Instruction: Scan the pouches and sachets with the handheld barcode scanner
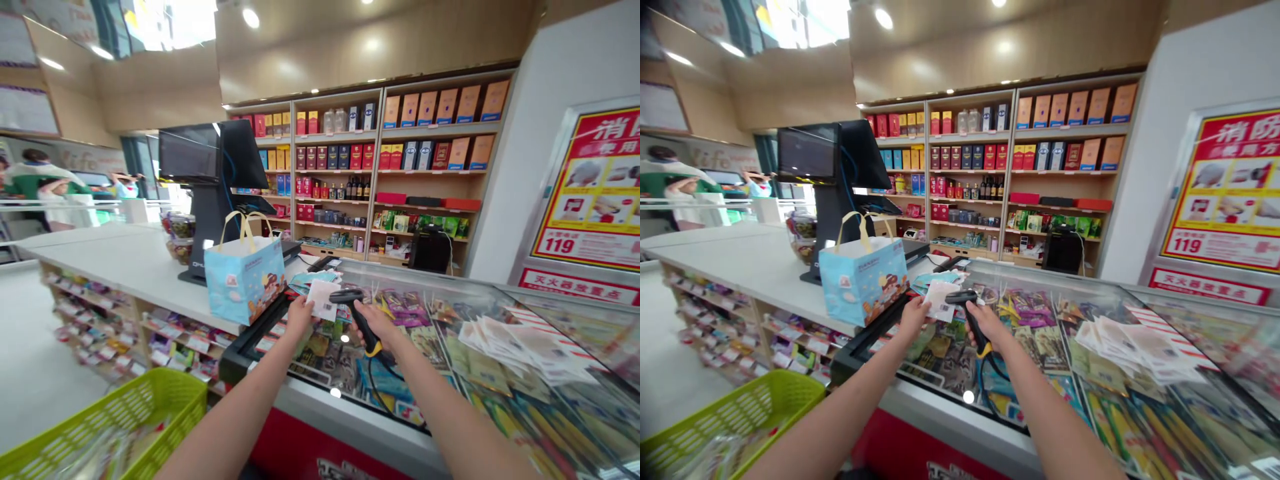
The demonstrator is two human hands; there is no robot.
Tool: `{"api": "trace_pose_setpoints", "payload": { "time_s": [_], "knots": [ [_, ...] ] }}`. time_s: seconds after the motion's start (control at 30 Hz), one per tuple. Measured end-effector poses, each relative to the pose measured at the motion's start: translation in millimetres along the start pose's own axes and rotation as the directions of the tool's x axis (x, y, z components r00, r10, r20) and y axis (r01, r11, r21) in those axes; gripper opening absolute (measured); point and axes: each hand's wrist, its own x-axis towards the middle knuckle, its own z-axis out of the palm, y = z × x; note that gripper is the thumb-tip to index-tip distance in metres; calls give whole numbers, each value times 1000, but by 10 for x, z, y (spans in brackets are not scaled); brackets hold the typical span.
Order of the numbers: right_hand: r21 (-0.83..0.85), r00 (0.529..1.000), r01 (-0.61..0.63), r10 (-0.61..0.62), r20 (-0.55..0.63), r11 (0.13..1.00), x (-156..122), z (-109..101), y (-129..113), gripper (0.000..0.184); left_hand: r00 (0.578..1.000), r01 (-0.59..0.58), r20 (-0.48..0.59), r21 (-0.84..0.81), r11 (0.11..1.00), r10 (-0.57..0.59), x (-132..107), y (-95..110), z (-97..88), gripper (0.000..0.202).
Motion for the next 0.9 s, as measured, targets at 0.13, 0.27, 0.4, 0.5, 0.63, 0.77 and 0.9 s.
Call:
{"api": "trace_pose_setpoints", "payload": {
  "time_s": [0.13, 0.27, 0.4, 0.5, 0.63, 0.77, 0.9],
  "knots": [
    [1, 997, -32, 32, 67, 999, 136, 328, 34, 32, 993, -65, -76, 234, 970, 85, 107, -75, -425, 8],
    [-30, 994, -46, 49, 95, 998, 184, 522, 47, 32, 963, -121, -134, 560, 820, 234, 187, -114, -729, 14],
    [-17, 995, -43, 45, 88, 999, 197, 541, 49, 31, 964, -128, -53, 766, 630, 260, 162, -117, -812, 35],
    [5, 998, -11, 11, 66, 1000, 192, 461, 36, 33, 939, -208, 40, 858, 470, 343, 89, -90, -754, 41],
    [25, 999, 47, -47, 3, 999, 112, 226, -24, 36, 836, -418, 168, 812, 407, 523, 6, -41, -443, 33],
    [32, 984, 118, -113, -137, 992, -78, -173, -102, 39, 755, -619, 305, 626, 475, 581, -101, -20, 224, 23],
    [49, 948, 153, -132, -288, 987, -359, -678, -146, 42, 695, -719, 456, 458, 523, 556, -371, 20, 1071, 18]
  ]
}}
